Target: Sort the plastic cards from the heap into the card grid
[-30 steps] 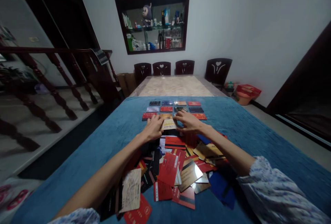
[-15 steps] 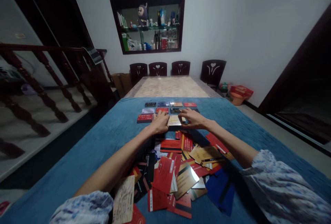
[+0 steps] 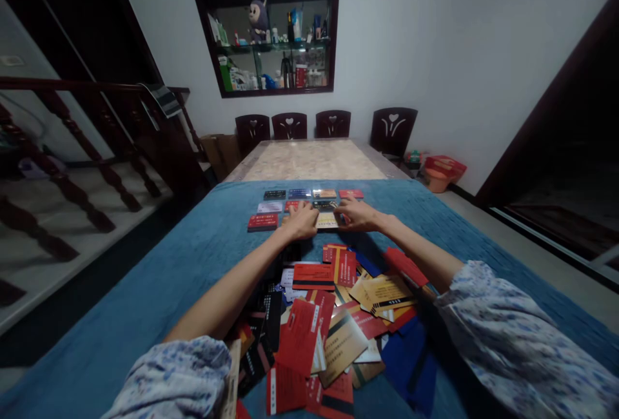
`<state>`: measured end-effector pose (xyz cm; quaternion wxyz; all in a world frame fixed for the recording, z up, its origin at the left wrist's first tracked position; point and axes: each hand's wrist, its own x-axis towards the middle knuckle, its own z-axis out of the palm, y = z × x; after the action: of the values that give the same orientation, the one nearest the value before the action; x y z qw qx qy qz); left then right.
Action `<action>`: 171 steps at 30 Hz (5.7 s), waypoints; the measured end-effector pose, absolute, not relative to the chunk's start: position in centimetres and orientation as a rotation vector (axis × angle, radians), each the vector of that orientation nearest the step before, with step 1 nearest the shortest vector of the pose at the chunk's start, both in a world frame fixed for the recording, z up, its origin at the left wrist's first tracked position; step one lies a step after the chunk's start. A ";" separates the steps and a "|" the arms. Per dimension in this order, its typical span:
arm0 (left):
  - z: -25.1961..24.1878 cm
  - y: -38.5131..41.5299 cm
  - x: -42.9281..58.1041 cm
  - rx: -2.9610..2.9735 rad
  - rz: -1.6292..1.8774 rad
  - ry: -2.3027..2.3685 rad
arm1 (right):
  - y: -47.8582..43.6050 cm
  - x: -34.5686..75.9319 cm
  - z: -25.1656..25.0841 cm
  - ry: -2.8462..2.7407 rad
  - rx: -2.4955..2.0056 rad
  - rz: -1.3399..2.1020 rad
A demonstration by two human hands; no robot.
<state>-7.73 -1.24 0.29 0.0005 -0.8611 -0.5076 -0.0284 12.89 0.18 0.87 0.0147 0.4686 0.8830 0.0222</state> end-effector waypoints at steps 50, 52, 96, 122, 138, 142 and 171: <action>0.0 -0.6 -8.0 -2.723 -0.087 -1.374 | 0.7 11.8 1.7 2.646 1.500 0.183; 0.4 -1.4 -8.2 -2.719 -0.072 -1.363 | 0.5 12.2 1.6 2.686 1.513 0.218; 0.1 -12.5 -15.9 -3.038 -0.348 -1.197 | -10.5 11.0 0.1 3.243 0.954 -0.164; -0.4 -13.5 -15.8 -3.104 -0.419 -1.110 | -10.7 10.4 -0.3 3.200 0.908 -0.267; -0.7 -12.8 -16.4 -3.141 -0.634 -1.254 | -10.3 10.6 -0.4 3.320 0.834 -0.416; -1.2 -12.2 -16.7 -3.145 -0.696 -1.265 | -10.3 10.6 -0.4 3.327 0.869 -0.427; -2.4 -11.4 -16.1 -2.920 -1.039 -1.513 | -10.4 9.1 -2.9 3.349 1.442 -0.045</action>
<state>-16.06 -11.39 -2.42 -0.1530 -0.8367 -0.4335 -0.2978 9.06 -10.37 -2.89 -0.2496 0.3829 0.8894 -0.0119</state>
